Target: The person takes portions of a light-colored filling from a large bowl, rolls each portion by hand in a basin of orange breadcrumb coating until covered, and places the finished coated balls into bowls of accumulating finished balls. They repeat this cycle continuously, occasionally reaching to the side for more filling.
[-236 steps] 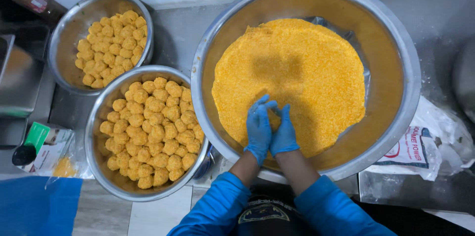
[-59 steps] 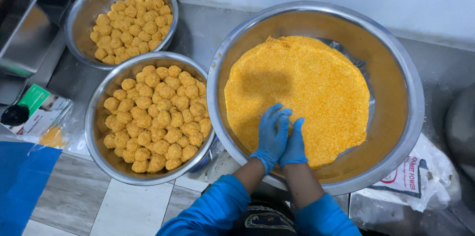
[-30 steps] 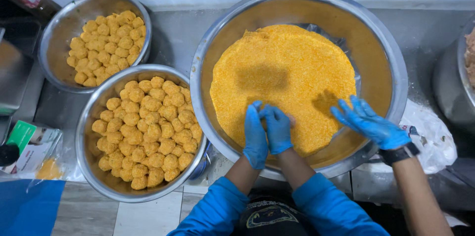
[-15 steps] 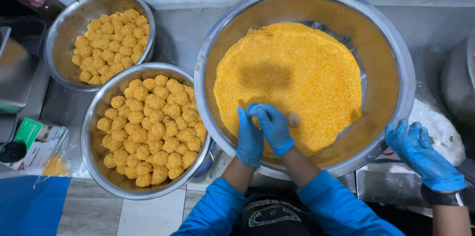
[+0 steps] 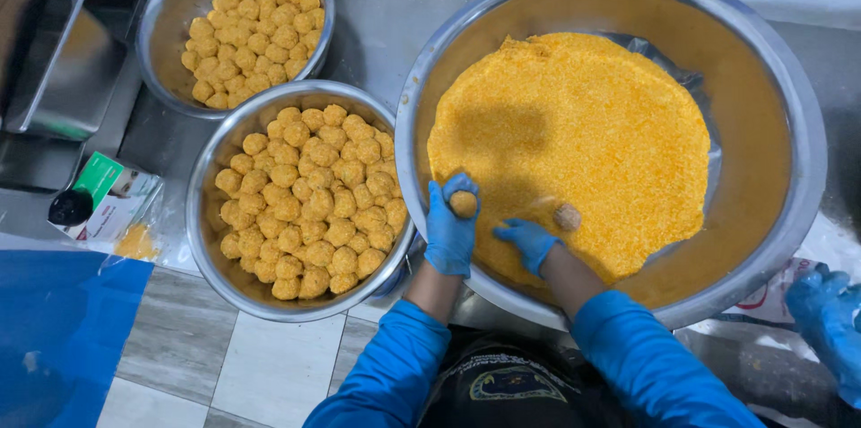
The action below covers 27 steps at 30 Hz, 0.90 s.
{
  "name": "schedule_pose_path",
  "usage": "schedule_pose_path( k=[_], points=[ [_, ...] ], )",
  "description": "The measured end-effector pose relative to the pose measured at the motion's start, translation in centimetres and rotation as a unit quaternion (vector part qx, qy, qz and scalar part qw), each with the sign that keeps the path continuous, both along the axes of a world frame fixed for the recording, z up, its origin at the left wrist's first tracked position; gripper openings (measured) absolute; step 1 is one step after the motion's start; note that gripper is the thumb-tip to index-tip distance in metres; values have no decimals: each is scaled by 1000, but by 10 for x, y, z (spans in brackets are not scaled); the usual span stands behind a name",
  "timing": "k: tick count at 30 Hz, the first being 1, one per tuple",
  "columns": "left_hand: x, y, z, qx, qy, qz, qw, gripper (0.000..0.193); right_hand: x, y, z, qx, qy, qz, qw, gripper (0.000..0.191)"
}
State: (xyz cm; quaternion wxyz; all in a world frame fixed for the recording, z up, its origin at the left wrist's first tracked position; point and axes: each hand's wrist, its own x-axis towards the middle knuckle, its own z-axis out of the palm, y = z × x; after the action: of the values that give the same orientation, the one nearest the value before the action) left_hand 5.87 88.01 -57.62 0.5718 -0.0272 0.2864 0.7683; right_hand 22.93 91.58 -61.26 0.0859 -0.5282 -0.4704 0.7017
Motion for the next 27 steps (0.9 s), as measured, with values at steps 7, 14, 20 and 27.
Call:
schedule_pose_path(
  k=[7, 14, 20, 27],
  points=[
    [18, 6, 2, -85, 27, -44, 995, 66, -7, 9, 82, 22, 187, -192, 963, 39],
    [71, -5, 38, -59, 473, 6, 879, 68, -26, -13, 109, -188, 251, -368, 876, 48],
    [78, -10, 26, -51, -57, -121, 990, 59, -14, -19, 72, 353, 91, -192, 911, 50],
    [86, -6, 39, -56, 441, 3, 896, 62, -11, -25, 86, -97, 327, -424, 839, 55]
  ],
)
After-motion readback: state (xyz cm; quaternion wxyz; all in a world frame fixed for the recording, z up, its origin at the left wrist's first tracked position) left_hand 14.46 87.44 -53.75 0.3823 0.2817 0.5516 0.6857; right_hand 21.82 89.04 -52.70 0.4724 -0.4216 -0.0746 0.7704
